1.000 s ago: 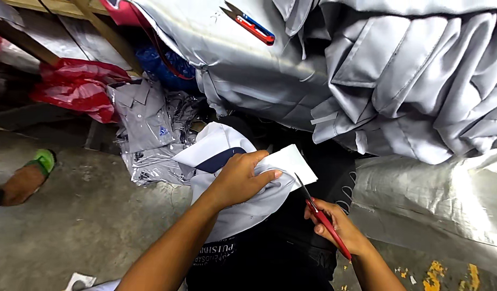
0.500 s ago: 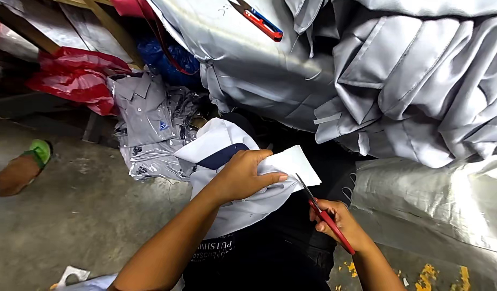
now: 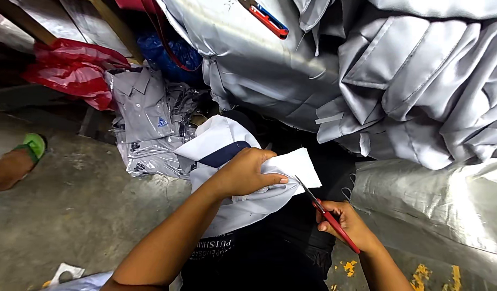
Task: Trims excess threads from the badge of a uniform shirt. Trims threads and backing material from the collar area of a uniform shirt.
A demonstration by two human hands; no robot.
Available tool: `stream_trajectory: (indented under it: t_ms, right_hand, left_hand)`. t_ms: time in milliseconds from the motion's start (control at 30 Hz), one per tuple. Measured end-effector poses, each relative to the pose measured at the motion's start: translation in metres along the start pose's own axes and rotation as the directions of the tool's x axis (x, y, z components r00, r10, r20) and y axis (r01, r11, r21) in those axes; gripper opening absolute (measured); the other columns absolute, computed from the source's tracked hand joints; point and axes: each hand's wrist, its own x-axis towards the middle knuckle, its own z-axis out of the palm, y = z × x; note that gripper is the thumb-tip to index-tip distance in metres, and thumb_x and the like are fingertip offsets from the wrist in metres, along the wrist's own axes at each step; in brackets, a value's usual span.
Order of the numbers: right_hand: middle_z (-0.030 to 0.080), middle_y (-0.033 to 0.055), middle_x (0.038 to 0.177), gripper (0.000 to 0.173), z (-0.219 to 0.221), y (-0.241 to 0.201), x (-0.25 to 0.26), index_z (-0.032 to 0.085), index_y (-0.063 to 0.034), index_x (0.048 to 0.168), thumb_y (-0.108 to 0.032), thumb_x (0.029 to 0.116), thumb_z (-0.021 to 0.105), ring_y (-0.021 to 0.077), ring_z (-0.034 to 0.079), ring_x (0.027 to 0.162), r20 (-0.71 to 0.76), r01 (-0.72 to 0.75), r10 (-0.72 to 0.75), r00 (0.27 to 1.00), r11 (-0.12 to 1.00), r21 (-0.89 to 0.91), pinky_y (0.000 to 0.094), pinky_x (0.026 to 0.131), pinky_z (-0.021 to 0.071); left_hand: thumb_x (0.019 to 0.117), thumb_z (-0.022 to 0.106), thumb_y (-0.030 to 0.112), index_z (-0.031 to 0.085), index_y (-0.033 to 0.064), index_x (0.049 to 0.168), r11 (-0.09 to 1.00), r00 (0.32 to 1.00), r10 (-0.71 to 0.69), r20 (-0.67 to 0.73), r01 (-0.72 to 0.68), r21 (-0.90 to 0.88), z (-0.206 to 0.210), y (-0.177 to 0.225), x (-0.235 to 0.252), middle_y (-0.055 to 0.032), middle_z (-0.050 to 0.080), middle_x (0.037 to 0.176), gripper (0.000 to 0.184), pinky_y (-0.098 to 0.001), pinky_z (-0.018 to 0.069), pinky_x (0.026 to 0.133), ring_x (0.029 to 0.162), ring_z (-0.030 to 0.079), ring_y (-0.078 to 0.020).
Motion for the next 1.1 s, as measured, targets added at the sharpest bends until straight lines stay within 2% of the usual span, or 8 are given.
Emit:
stream_trajectory:
  t_ms: [167,333,400,500,767,967,1100]
  right_hand:
    - [0.05,-0.0115,0.057,0.058,-0.001,0.002,-0.001,0.061,-0.0123,0.072,-0.068,0.0883,0.066,-0.0085,0.042,0.05,-0.005,0.012,-0.012,1.0,1.0,-0.028,0.0127,0.045,0.0327]
    - [0.05,-0.0094,0.058,0.066,-0.009,-0.006,0.0,0.063,-0.0097,0.077,-0.075,0.0885,0.059,-0.0072,0.042,0.052,0.09,0.015,-0.008,0.996,0.997,-0.08,0.0134,0.047,0.0327]
    - [0.05,-0.0092,0.059,0.065,-0.01,-0.008,0.002,0.063,-0.0091,0.077,-0.073,0.0901,0.059,-0.0071,0.042,0.052,0.102,0.02,-0.011,0.995,0.996,-0.083,0.0135,0.048,0.0324]
    - [0.048,-0.0108,0.058,0.062,-0.011,-0.009,0.005,0.062,-0.0105,0.076,-0.07,0.0911,0.06,-0.0082,0.04,0.051,0.105,0.023,-0.016,0.994,0.997,-0.07,0.0126,0.047,0.0301]
    - [0.048,-0.0095,0.057,0.065,-0.017,-0.009,0.007,0.06,-0.011,0.074,-0.074,0.0899,0.058,-0.0067,0.04,0.051,0.161,0.009,0.006,0.987,0.996,-0.09,0.0142,0.047,0.0304]
    - [0.046,-0.0121,0.057,0.06,-0.02,-0.011,0.008,0.063,-0.0114,0.075,-0.069,0.0902,0.062,-0.0089,0.038,0.051,0.162,0.006,0.012,0.987,0.994,-0.111,0.0123,0.047,0.029]
    - [0.043,-0.0129,0.055,0.058,-0.017,-0.009,0.007,0.059,-0.012,0.069,-0.066,0.0897,0.066,-0.0097,0.036,0.05,0.131,0.005,0.011,0.991,0.993,-0.122,0.0122,0.046,0.027]
  left_hand:
    - [0.088,0.079,0.026,0.069,0.0119,0.085,1.0,0.999,0.016,0.032,-0.015,-0.02,-0.002,-0.001,0.0,0.0053,0.065,0.066,0.018,-0.0186,0.0481,0.054,0.059,0.06,0.0004]
    - [0.0876,0.078,0.03,0.069,0.0131,0.083,0.997,0.99,0.07,0.12,-0.075,0.031,-0.002,-0.002,0.003,0.006,0.063,0.065,0.02,-0.0193,0.0464,0.052,0.058,0.058,0.0008]
    - [0.0904,0.075,0.031,0.069,0.0126,0.085,0.994,0.986,0.104,0.131,-0.109,0.031,-0.003,-0.003,0.004,0.0064,0.063,0.066,0.02,-0.0188,0.0467,0.053,0.059,0.058,0.0013]
    - [0.0971,0.067,0.031,0.067,0.0104,0.083,0.985,0.982,0.167,0.084,-0.161,-0.068,0.0,-0.007,0.002,0.0076,0.058,0.064,0.025,-0.0151,0.0431,0.052,0.058,0.054,0.0037]
    - [0.0924,0.073,0.022,0.069,0.0092,0.086,0.991,0.983,0.117,0.14,-0.106,-0.087,-0.003,-0.01,-0.001,0.0053,0.063,0.066,0.015,-0.0155,0.0455,0.053,0.059,0.057,0.0024]
    - [0.0915,0.074,0.022,0.069,0.0089,0.083,0.993,0.98,0.105,0.166,-0.095,-0.07,-0.004,-0.01,0.002,0.0043,0.062,0.065,0.017,-0.0164,0.0445,0.052,0.057,0.057,0.0014]
    - [0.0914,0.074,0.022,0.068,0.0088,0.082,0.992,0.98,0.111,0.166,-0.098,-0.083,-0.004,-0.01,0.001,0.0044,0.061,0.063,0.017,-0.0164,0.0434,0.05,0.056,0.055,0.0014]
